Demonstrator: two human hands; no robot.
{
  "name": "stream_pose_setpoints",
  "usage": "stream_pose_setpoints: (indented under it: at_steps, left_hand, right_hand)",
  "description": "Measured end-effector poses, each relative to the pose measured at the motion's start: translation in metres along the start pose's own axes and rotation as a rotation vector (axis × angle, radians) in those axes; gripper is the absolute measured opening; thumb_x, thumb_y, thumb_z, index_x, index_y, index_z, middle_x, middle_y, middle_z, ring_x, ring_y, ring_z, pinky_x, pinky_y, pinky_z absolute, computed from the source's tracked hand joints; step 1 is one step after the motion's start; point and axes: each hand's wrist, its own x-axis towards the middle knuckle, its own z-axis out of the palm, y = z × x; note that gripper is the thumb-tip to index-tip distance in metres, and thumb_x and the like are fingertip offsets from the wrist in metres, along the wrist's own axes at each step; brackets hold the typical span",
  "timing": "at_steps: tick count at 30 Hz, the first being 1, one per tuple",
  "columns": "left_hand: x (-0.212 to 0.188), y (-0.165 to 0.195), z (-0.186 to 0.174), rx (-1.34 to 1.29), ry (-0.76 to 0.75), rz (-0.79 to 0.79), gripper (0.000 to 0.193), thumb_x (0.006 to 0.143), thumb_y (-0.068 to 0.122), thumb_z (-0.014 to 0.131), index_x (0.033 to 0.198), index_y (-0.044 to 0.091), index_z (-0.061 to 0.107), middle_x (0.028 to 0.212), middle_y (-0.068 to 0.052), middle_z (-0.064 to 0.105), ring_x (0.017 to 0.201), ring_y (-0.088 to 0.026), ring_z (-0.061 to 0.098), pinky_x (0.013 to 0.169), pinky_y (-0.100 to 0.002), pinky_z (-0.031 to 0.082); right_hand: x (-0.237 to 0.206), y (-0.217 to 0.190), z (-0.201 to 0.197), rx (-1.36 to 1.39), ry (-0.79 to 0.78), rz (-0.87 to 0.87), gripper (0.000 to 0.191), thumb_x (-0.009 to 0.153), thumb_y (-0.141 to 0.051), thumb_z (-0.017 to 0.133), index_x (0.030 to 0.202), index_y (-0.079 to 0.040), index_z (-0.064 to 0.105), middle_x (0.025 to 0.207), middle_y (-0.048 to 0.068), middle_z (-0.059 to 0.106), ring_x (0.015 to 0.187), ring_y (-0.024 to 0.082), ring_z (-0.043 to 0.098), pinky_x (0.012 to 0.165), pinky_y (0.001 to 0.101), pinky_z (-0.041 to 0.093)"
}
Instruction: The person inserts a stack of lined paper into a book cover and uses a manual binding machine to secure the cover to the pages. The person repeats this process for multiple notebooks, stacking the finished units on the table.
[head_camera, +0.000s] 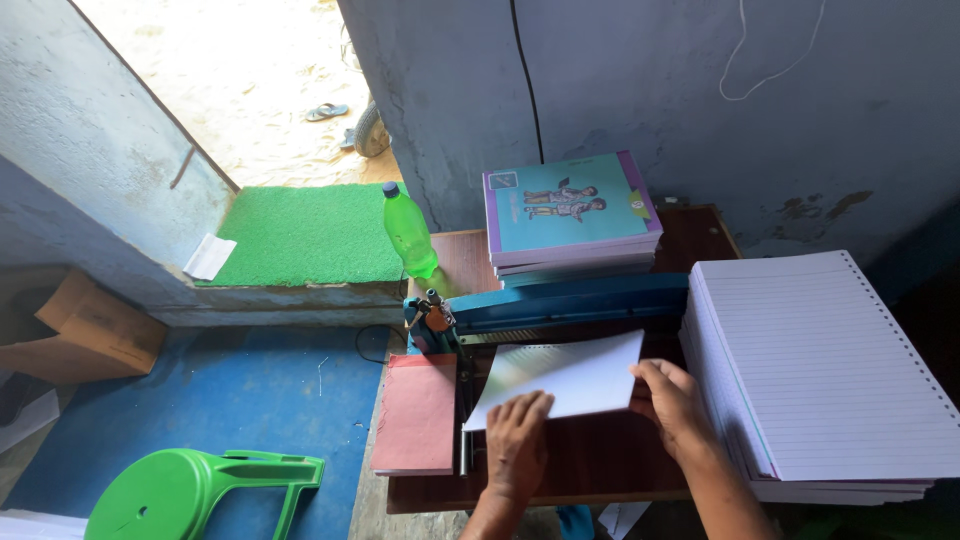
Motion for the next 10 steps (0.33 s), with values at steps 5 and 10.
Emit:
stream_pose_setpoints:
  at_steps: [5, 10]
  left_hand:
    - [0.031, 0.005, -0.033, -0.107, 0.128, -0.119, 0.038, 0.088, -0.007, 0.058, 0.122, 0.008, 0.066, 0.116, -0.013, 0.074, 0.107, -0.027, 0.069, 0.085, -0.043, 0.049]
    - [0.069, 0.017, -0.075, -0.493, 0.185, -0.334, 0.028, 0.099, 0.004, 0.057, 0.123, 0.013, 0.067, 0.111, -0.01, 0.076, 0.104, -0.023, 0.074, 0.089, -0.04, 0.058]
  right_hand:
    - [-0.002, -0.031, 0.014, 0.121, -0.126, 0.005, 0.047, 0.098, -0.044, 0.052, 0.117, -0.003, 0.065, 0.105, 0.017, 0.068, 0.097, 0.026, 0.069, 0.088, 0.0454, 0.06]
    - [0.004, -0.043, 0.022, 0.129, -0.155, -0.114, 0.051, 0.097, -0.042, 0.056, 0.13, -0.004, 0.062, 0.121, 0.017, 0.063, 0.117, 0.028, 0.063, 0.105, 0.047, 0.051]
